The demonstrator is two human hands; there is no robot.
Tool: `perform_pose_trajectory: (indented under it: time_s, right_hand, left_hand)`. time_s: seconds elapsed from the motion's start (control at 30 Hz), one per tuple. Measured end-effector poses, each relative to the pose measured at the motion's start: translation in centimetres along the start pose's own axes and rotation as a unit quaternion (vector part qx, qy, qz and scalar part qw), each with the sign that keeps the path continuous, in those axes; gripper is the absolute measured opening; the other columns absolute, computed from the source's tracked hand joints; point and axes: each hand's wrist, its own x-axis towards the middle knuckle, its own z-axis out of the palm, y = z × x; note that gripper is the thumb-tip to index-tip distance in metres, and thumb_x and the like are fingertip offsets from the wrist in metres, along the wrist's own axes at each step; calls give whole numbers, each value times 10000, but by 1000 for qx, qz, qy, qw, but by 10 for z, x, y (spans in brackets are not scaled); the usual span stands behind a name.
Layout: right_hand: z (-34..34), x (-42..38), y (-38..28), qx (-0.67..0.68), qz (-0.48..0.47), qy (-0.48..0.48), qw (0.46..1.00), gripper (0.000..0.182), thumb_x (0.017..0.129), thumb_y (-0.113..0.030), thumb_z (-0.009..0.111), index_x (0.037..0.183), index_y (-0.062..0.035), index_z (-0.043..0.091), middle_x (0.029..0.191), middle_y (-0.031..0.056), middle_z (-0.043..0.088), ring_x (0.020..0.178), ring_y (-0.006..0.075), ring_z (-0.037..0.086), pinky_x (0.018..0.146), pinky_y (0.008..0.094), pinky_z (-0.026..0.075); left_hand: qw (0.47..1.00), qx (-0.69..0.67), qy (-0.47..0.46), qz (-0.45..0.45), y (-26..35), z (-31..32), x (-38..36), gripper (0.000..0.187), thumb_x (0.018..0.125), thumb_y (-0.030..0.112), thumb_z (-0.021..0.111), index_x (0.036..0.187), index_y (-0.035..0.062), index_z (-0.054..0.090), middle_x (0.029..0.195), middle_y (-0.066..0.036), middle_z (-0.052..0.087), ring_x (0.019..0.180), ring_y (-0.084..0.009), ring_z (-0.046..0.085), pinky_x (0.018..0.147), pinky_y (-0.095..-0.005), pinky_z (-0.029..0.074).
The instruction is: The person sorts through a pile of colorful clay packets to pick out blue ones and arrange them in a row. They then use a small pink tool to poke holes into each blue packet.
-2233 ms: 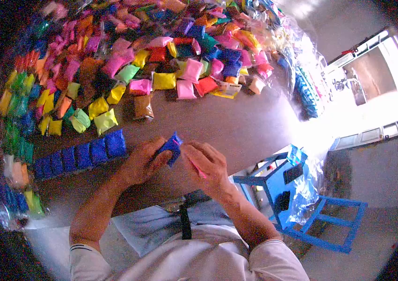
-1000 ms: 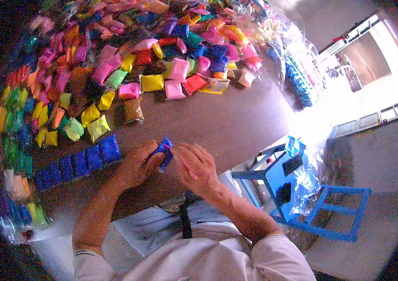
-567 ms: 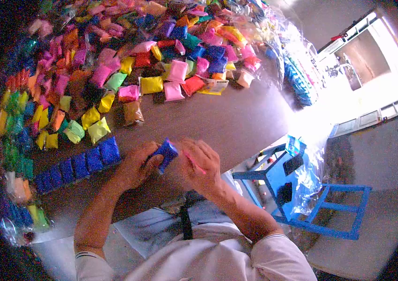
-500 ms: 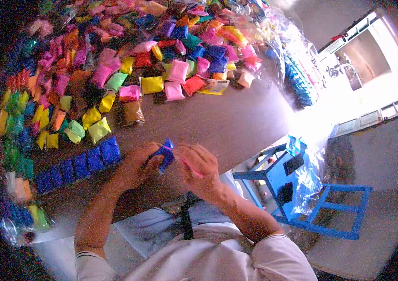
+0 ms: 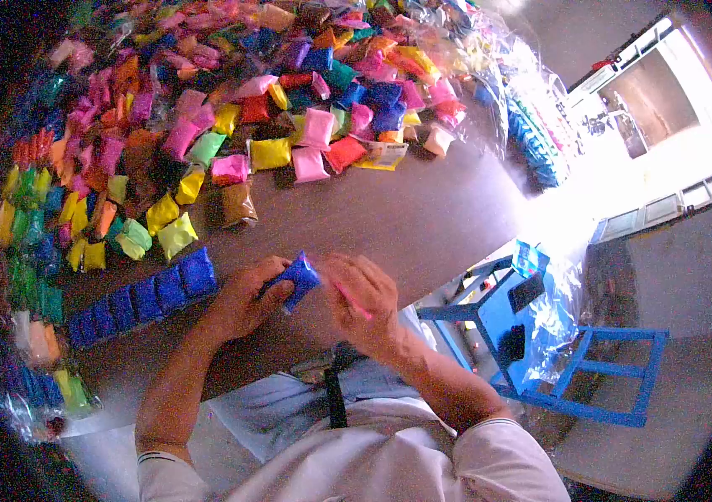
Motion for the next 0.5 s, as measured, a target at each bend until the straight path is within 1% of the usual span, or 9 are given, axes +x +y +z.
perform_pose_trajectory:
  time_s: [0.03,0.13,0.23,0.33,0.43,0.5]
  right_hand:
    - [-1,0,-2,7,-17,-1,1000,190,763,26,646,949,-6,629,913,157,659,762,327,644,660,376,528]
    - [11,-7,17,-14,35,-38,999,200,763,33,642,958,-4,630,925,161,661,779,324,649,674,375,531]
    - [1,-4,5,-5,27,18,999,170,774,81,629,930,15,627,882,167,660,757,293,665,662,343,533]
    - [-4,-1,-9,13,-4,3,1000,162,778,83,625,926,17,625,884,174,659,750,294,666,656,343,534]
    - [8,-5,12,-4,53,-45,998,163,776,86,622,925,19,625,883,175,661,741,289,663,648,336,531]
    - [5,-3,4,-2,23,10,1000,160,775,81,625,922,16,627,876,167,662,733,286,660,643,336,527]
  left_hand:
    - [1000,-5,-10,-7,1,-1,1,272,945,244,534,935,-27,551,931,-195,579,884,-387,565,795,-410,453]
    - [999,33,9,2,4,-1,0,284,944,252,536,929,-32,557,938,-196,588,883,-390,567,798,-408,455]
    - [1000,-1,18,-14,2,-2,-1,287,939,251,543,935,-34,564,945,-199,596,879,-390,575,795,-411,458]
    - [1000,4,-4,-26,0,-2,0,277,933,244,551,951,-32,567,954,-199,602,879,-390,584,792,-410,462]
    - [999,33,25,-4,1,-2,-1,280,935,254,554,960,-24,571,963,-198,602,879,-392,587,785,-411,465]
    - [999,21,30,-3,-2,-1,-1,286,936,264,555,961,-20,571,960,-200,600,880,-398,584,780,-413,466]
